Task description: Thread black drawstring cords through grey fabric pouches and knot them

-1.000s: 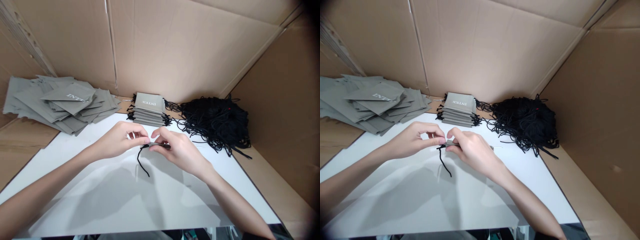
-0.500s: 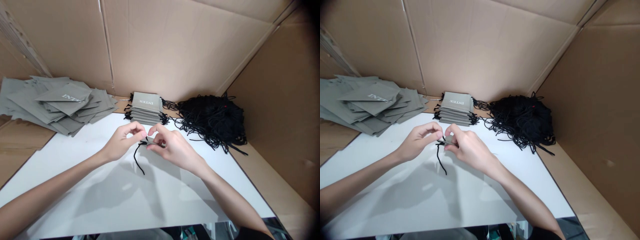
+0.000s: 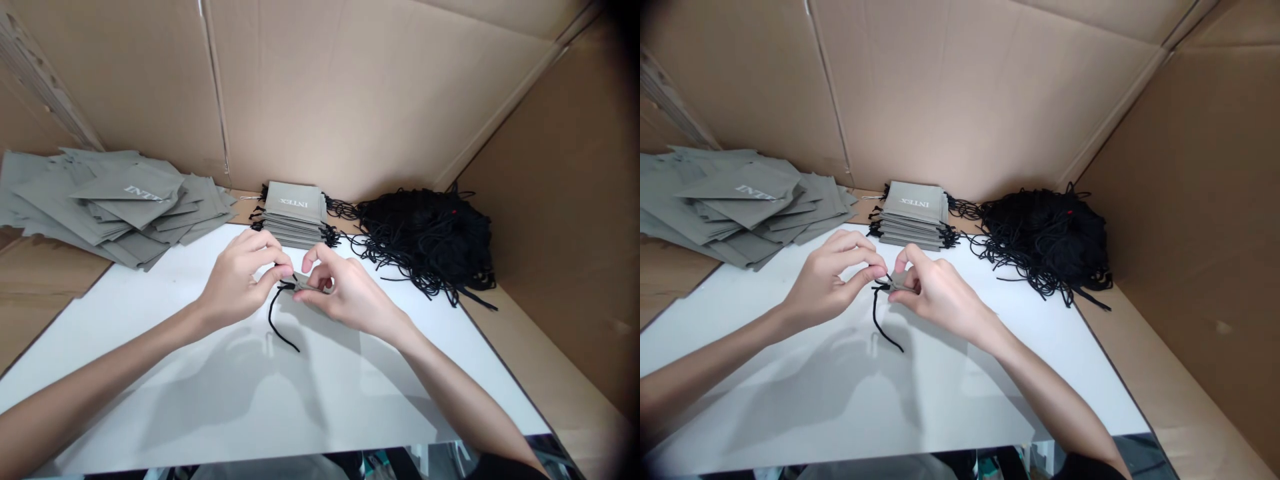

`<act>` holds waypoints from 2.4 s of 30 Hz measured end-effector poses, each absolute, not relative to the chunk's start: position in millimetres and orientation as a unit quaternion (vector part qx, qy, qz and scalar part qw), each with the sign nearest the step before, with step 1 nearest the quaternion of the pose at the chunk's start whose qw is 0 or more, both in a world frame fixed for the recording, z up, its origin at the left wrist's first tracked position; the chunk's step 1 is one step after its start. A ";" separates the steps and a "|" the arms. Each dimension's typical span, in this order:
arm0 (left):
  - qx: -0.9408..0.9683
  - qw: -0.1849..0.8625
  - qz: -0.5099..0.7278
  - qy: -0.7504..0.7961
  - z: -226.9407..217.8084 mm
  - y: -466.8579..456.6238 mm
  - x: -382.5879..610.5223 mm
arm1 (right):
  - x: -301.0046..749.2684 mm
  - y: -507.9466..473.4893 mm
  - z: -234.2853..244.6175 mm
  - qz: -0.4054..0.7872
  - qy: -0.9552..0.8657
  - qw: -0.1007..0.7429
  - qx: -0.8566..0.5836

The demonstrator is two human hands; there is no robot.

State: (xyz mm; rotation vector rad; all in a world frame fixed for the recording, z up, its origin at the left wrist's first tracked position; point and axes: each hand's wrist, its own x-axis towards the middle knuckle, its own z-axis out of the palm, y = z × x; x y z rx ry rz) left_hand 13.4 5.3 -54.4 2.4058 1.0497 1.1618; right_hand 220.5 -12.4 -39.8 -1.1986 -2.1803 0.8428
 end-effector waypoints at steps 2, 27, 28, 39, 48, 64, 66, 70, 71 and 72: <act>0.791 0.202 0.426 0.390 -56.8 4.6 16.8 | 220.7 -11.8 -39.9 0.308 -0.800 0.258 -0.445; 0.528 0.573 0.441 0.446 -57.8 3.4 23.4 | 219.9 -8.9 -51.4 0.187 -0.791 0.350 -0.466; 0.513 0.574 0.453 0.450 -58.4 2.2 25.0 | 218.7 -9.7 -53.2 0.163 -0.795 0.352 -0.466; 0.556 0.512 0.475 0.450 -71.9 1.7 29.5 | 214.2 -7.5 -72.5 -0.094 -0.832 0.348 -0.422; 0.671 0.389 0.483 0.407 -65.5 6.4 20.7 | 213.3 -10.3 -64.8 0.008 -0.804 0.415 -0.425; 0.745 0.250 0.419 0.455 -41.9 6.9 4.5 | 213.2 -8.2 -63.8 0.031 -0.802 0.432 -0.411; 0.729 0.274 0.438 0.448 -43.0 4.6 6.6 | 213.1 -8.4 -63.2 0.025 -0.798 0.445 -0.406; 0.647 0.462 0.456 0.399 -48.4 7.4 14.4 | 213.1 -9.4 -62.4 0.016 -0.785 0.477 -0.395; 0.639 0.491 0.447 0.389 -49.9 8.7 15.9 | 212.9 -9.5 -62.6 0.013 -0.784 0.479 -0.394; 0.640 0.504 0.436 0.384 -51.3 10.0 16.9 | 212.8 -9.5 -62.8 0.009 -0.785 0.478 -0.393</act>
